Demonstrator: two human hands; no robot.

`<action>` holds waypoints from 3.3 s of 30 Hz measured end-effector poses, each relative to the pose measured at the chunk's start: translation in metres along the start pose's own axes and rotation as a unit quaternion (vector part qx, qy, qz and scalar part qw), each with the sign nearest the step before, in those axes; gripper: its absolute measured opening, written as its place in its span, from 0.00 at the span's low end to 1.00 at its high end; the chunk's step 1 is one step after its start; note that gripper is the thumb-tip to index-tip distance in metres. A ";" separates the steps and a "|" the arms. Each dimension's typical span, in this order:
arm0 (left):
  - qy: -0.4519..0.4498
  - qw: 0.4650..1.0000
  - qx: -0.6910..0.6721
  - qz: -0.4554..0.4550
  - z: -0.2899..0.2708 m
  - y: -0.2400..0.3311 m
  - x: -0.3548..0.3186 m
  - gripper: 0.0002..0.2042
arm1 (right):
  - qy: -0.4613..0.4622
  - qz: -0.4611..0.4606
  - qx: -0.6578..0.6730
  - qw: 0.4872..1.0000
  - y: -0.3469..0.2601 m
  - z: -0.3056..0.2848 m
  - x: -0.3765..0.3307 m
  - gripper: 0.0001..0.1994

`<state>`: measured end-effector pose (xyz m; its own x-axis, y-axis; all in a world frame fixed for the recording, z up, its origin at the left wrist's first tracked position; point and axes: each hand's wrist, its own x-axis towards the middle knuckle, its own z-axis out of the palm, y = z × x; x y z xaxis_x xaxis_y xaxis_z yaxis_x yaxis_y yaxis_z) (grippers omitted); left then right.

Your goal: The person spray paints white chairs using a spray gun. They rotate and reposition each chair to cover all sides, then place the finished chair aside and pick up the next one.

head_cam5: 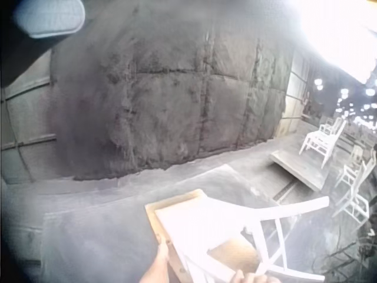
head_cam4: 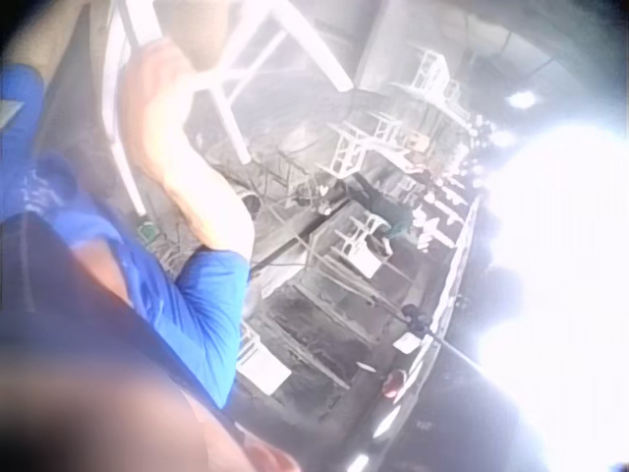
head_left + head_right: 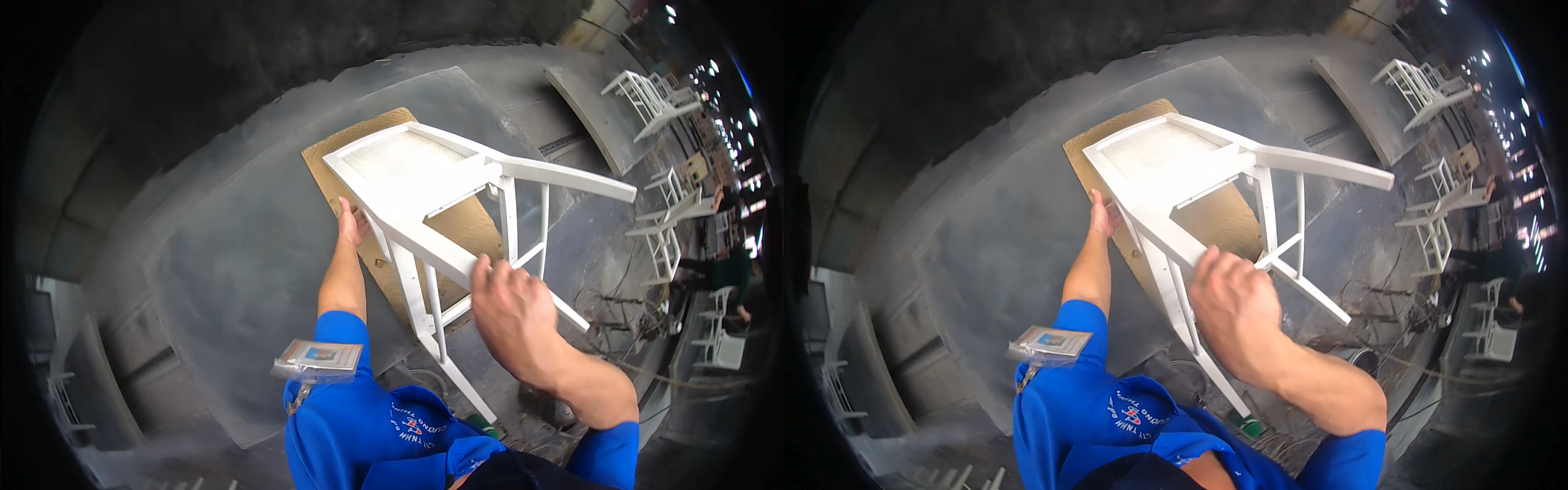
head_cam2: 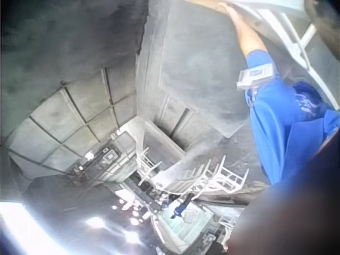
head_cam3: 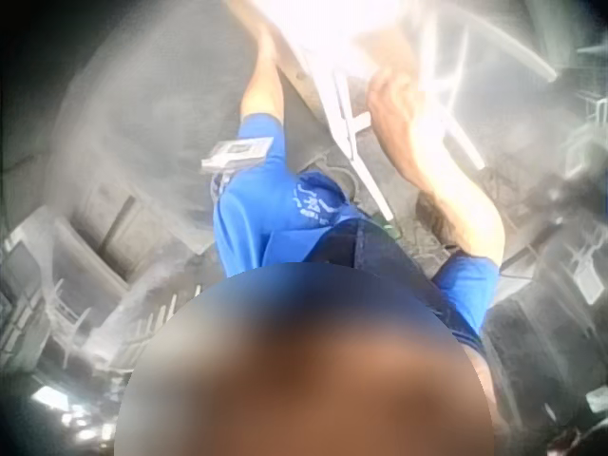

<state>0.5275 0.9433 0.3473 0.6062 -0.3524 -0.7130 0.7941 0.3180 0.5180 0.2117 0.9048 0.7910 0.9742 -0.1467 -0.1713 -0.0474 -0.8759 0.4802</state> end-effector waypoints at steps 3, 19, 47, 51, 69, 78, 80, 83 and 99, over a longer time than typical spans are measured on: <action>-0.130 0.978 -0.153 0.064 0.018 -0.004 0.020 0.43 | -0.032 0.004 0.028 0.999 0.038 -0.001 -0.026 0.27; 0.129 0.944 -0.113 0.283 0.114 0.221 -0.182 0.37 | 0.122 -0.072 0.185 0.973 0.297 -0.058 -0.050 0.34; 0.012 0.731 0.095 0.675 -0.335 0.189 -0.474 0.39 | -0.251 0.304 0.678 0.620 -0.203 0.347 -0.103 0.22; 0.167 0.721 0.096 0.666 -0.328 0.183 -0.514 0.47 | -0.257 0.427 0.681 0.537 -0.175 0.379 -0.115 0.23; 0.375 0.495 0.463 0.633 -0.089 0.217 -0.563 0.27 | -0.116 0.678 0.704 0.179 -0.085 0.531 -0.034 0.48; 0.408 0.476 0.495 0.602 -0.057 0.195 -0.549 0.26 | -0.003 0.697 0.715 0.051 -0.007 0.607 -0.002 0.55; 0.405 0.474 0.500 0.601 -0.050 0.193 -0.547 0.26 | 0.007 0.692 0.721 0.041 -0.002 0.613 -0.002 0.52; 0.409 0.467 0.507 0.598 -0.040 0.195 -0.545 0.25 | 0.019 0.692 0.721 0.034 0.003 0.614 -0.001 0.50; 0.348 0.466 0.521 0.625 0.002 0.206 -0.550 0.23 | 0.195 0.538 0.817 -0.073 0.049 0.499 -0.108 0.41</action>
<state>0.3574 1.2004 0.8470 0.7509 0.0209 0.6601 -0.3487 -0.8363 0.4231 -0.0058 0.6480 0.4037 0.1253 -0.6778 -0.7245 0.4105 0.7003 -0.5841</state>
